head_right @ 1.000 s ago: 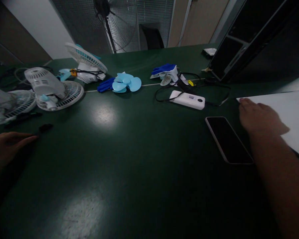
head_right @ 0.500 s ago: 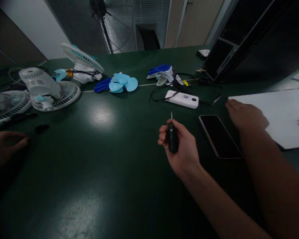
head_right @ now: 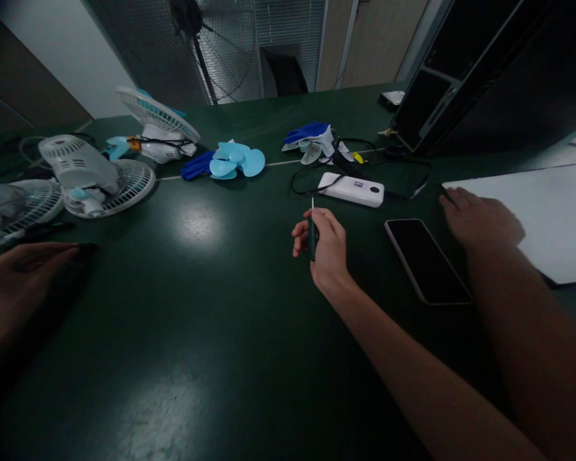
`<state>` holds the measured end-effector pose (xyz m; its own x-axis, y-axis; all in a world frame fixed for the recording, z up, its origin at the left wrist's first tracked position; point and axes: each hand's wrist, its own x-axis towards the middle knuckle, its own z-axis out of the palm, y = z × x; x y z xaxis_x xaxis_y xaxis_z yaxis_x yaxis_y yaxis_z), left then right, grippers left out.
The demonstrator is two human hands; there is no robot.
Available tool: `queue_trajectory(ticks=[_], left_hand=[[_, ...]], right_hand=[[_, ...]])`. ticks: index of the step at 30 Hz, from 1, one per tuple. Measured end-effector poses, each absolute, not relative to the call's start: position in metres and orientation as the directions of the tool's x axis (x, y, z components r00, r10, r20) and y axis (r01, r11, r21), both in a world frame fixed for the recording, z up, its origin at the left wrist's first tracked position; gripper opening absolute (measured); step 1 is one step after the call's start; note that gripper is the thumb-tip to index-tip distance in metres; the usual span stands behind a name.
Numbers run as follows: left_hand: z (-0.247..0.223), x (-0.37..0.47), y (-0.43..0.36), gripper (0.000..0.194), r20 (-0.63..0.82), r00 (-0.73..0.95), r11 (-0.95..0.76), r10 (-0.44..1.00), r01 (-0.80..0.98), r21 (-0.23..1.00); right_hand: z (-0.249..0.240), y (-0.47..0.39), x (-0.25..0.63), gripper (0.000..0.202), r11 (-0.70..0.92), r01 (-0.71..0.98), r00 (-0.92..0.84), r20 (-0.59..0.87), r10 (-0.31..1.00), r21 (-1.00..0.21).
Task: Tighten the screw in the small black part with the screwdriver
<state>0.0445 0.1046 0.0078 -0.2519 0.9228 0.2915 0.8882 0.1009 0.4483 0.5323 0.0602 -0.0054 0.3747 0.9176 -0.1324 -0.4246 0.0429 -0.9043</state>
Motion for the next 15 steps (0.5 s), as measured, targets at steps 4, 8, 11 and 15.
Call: queue_trajectory(ticks=[4,8,11,15], left_hand=[[-0.001,0.046,0.11,0.047,0.314,-0.214,0.063,0.925,0.902,0.428],[-0.005,0.041,0.112,0.047,0.341,-0.198,0.072,0.919,0.934,0.35],[-0.007,0.039,0.113,0.048,0.365,-0.213,0.065,0.906,0.924,0.376],[-0.006,0.041,0.114,0.049,0.371,-0.226,0.061,0.901,0.911,0.407]], right_hand=[[-0.007,0.056,0.533,0.017,0.06,-0.413,0.359,-0.102,0.928,-0.909],[-0.009,0.057,0.534,0.02,0.057,-0.403,0.334,-0.089,0.938,-0.913],[-0.01,0.057,0.534,0.02,0.054,-0.399,0.329,-0.088,0.94,-0.915],[-0.008,0.056,0.533,0.02,0.044,-0.401,0.331,-0.099,0.938,-0.915]])
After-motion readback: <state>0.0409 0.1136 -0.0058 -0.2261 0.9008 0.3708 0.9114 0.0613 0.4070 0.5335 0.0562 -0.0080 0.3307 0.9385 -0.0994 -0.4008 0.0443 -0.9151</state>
